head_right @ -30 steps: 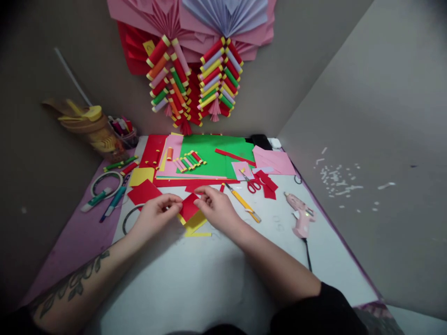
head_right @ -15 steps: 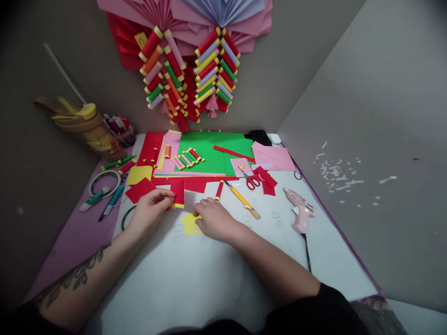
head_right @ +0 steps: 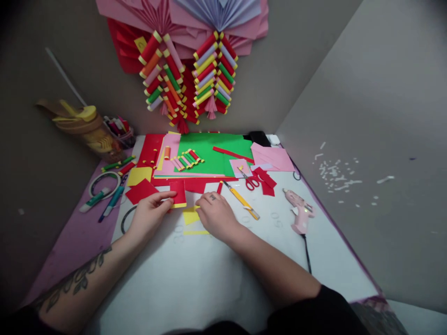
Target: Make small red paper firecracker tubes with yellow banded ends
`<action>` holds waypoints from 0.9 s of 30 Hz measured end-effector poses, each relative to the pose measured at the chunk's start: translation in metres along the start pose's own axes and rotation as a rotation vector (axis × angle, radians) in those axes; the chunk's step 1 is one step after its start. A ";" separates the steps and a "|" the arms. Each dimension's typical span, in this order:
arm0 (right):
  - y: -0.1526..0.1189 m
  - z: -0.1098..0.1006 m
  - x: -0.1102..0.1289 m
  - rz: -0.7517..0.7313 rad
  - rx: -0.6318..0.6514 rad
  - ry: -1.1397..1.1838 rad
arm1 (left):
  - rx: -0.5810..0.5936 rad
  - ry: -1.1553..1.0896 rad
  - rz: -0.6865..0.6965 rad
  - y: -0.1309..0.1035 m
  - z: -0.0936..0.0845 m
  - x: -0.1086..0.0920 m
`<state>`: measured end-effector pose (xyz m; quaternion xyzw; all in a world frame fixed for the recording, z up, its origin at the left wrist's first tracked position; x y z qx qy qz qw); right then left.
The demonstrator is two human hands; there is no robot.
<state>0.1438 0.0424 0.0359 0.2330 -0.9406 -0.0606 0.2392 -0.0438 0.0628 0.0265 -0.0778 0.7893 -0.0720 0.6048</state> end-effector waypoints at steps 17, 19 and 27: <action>-0.033 0.003 0.020 0.179 0.494 0.090 | 0.078 0.181 0.114 -0.007 0.006 0.002; -0.038 0.007 0.023 0.161 0.505 0.033 | 0.066 0.185 0.107 -0.008 0.004 0.000; -0.045 0.008 0.028 -0.032 0.513 -0.030 | 0.149 0.179 0.061 -0.021 0.008 -0.011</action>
Point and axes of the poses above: each hand's wrist, its own y-axis towards the middle knuckle, its own z-axis out of the palm, x = y × z, the point moved 3 cm from there along y, towards the middle knuckle, and after that the axes turned 1 degree about y, right-handed, at the moved point
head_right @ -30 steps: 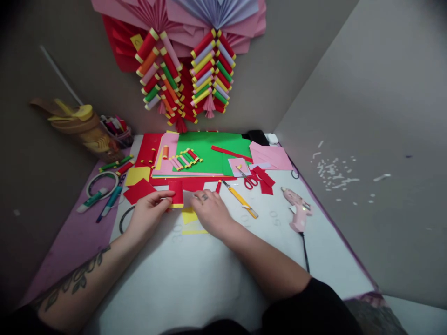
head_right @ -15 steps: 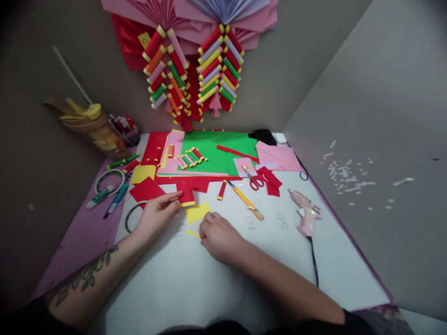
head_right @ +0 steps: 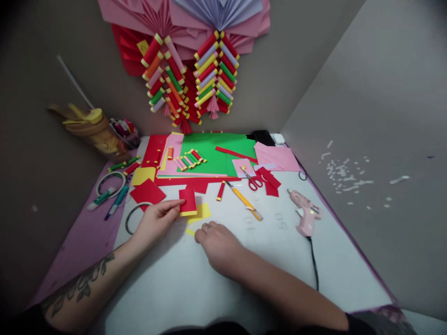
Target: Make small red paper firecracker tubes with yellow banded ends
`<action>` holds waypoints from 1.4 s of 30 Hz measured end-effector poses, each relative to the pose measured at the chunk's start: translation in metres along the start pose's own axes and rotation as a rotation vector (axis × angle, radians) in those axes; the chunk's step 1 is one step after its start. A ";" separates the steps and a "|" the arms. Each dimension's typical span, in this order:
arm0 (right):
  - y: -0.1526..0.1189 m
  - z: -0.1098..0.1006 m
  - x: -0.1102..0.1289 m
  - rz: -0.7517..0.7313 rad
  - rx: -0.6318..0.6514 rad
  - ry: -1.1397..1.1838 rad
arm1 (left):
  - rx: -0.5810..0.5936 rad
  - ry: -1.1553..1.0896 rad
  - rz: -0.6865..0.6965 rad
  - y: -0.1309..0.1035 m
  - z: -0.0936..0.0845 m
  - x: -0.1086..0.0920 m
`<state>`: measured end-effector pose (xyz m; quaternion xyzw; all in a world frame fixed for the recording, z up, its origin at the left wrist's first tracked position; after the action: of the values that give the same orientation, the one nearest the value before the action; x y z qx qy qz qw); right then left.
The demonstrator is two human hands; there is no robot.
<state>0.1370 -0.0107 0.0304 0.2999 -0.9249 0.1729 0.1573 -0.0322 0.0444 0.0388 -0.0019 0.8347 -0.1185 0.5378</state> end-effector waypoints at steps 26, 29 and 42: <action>-0.030 0.005 0.005 -0.233 -0.232 0.086 | 0.147 1.047 0.075 -0.053 -0.075 0.011; -0.013 0.008 0.006 -0.150 -0.121 0.063 | 0.170 1.029 0.094 -0.053 -0.077 0.021; -0.006 -0.035 0.016 -0.197 -0.617 0.178 | 0.194 0.280 0.186 -0.054 -0.047 -0.025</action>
<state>0.1347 -0.0090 0.0691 0.3096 -0.8829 -0.1057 0.3369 -0.0707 0.0044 0.0906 0.1437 0.8825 -0.1474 0.4228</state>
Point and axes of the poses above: each hand's wrist, its own y-axis towards the middle knuckle, its own z-axis out of the palm, x = y × z, the point moved 3 cm from there along y, towards the middle knuckle, and after that the axes turned 1 degree about y, right-handed, at the moved point
